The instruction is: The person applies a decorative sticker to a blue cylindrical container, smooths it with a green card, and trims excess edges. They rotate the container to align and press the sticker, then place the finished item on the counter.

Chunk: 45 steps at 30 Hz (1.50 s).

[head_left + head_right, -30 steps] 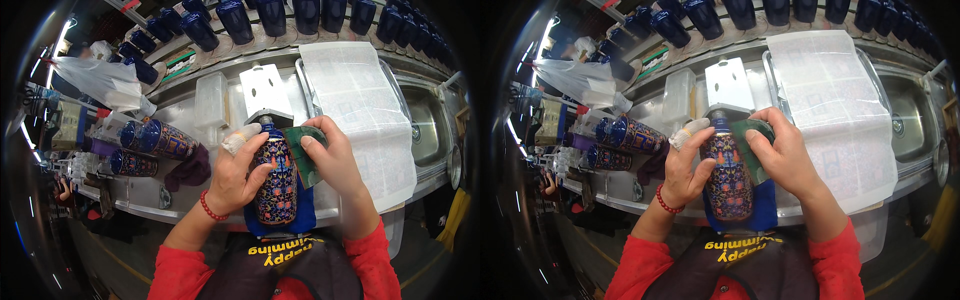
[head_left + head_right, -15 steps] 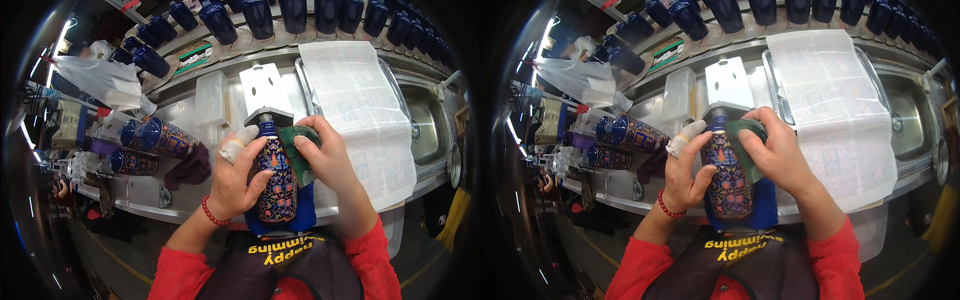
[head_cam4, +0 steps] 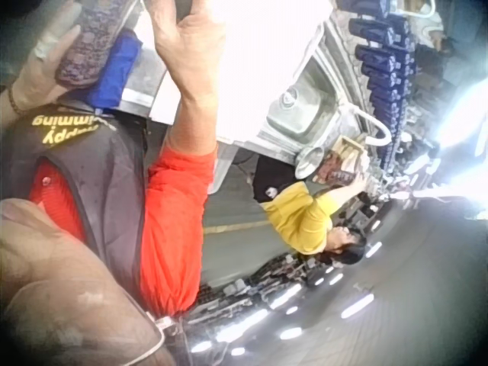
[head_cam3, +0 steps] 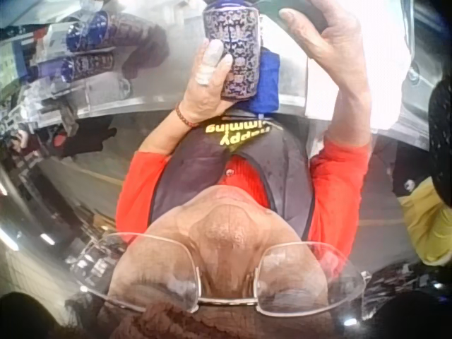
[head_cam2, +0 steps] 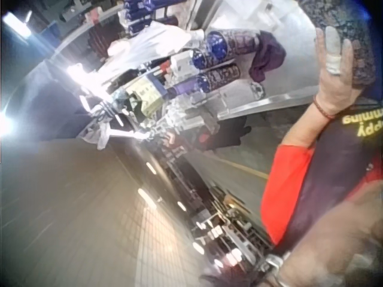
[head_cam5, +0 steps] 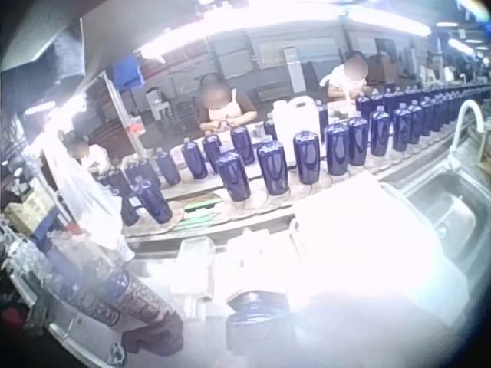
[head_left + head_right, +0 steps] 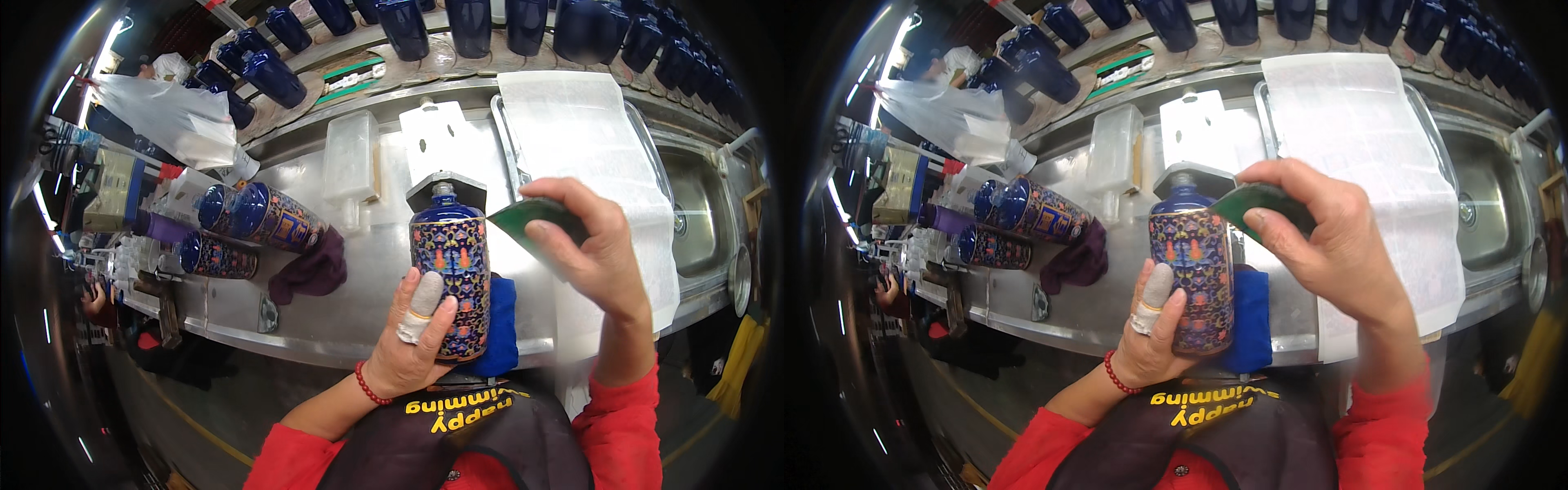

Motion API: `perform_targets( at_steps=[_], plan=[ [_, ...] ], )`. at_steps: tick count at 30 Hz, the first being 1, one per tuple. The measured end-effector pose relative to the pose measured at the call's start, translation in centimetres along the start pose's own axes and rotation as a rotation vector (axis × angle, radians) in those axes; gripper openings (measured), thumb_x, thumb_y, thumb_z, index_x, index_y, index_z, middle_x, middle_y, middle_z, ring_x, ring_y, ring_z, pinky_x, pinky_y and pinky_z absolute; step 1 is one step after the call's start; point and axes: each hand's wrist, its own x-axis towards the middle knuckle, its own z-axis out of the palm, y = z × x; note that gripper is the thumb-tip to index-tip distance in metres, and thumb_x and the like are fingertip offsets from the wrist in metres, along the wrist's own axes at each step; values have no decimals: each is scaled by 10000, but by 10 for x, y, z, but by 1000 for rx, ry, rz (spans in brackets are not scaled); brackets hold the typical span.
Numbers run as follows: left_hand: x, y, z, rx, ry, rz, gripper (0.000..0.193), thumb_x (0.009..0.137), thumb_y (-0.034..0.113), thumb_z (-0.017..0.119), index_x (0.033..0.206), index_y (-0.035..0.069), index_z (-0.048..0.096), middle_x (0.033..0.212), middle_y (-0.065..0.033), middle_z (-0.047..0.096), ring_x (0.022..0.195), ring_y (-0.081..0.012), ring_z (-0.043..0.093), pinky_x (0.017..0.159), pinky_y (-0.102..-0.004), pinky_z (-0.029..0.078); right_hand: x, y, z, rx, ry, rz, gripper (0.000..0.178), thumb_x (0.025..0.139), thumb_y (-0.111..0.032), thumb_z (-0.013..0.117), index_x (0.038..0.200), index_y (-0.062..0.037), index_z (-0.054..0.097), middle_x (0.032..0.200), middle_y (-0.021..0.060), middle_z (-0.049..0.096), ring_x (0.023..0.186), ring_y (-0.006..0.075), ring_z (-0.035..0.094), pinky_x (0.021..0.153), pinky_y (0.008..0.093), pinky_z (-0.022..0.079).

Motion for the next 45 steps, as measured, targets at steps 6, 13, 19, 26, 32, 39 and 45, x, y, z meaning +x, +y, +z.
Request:
perform_targets(
  at_steps=[6,13,19,26,32,39,45],
  plan=[
    [8,-8,-28,-179,-58,-126,856,799,442,830,1463,51,457,1541,-297,388,1455,-517,306,1209,-562,195,56,-1,-18,-182,-293,-168,210,875,-127,717,1039,-13,654,867,77,685,799,127,651,731,274,525],
    [83,-35,-45,-97,73,-213,412,835,91,667,1231,2,596,1365,-286,504,1344,-474,392,1155,-524,261,95,9,-6,-131,-497,-77,235,879,-133,735,1065,-4,672,853,42,672,784,103,614,721,266,510],
    [103,-24,-44,79,-5,-195,336,807,47,636,1141,16,639,1395,-286,509,1392,-502,347,1159,-547,252,103,13,-8,-100,-500,-66,244,866,-120,740,1071,-6,674,857,39,675,791,102,625,729,264,517],
    [108,-11,-43,198,-20,-208,306,802,53,644,1106,17,639,1381,-311,514,1384,-508,356,1151,-557,254,106,20,-7,-86,-545,-66,256,855,-109,748,1079,-7,678,876,61,707,790,119,644,728,275,527],
    [109,-13,-43,171,-17,-225,291,806,68,656,1092,15,636,1378,-315,516,1382,-510,357,1150,-561,252,105,21,-10,-87,-563,-99,260,852,-110,759,1078,-7,682,862,62,709,774,120,647,713,275,528],
    [109,-9,-43,214,-18,-222,318,808,85,660,1116,8,647,1372,-315,533,1396,-500,347,1167,-570,220,107,23,-9,-66,-563,-149,251,860,-111,758,1075,-6,683,851,56,701,768,113,645,703,265,525],
    [111,-5,-44,226,-33,-213,311,801,90,665,1099,4,654,1378,-313,535,1402,-495,344,1175,-579,198,105,22,-10,-46,-574,-135,248,865,-106,753,1075,4,681,833,59,701,736,111,643,679,261,523]
  ],
)
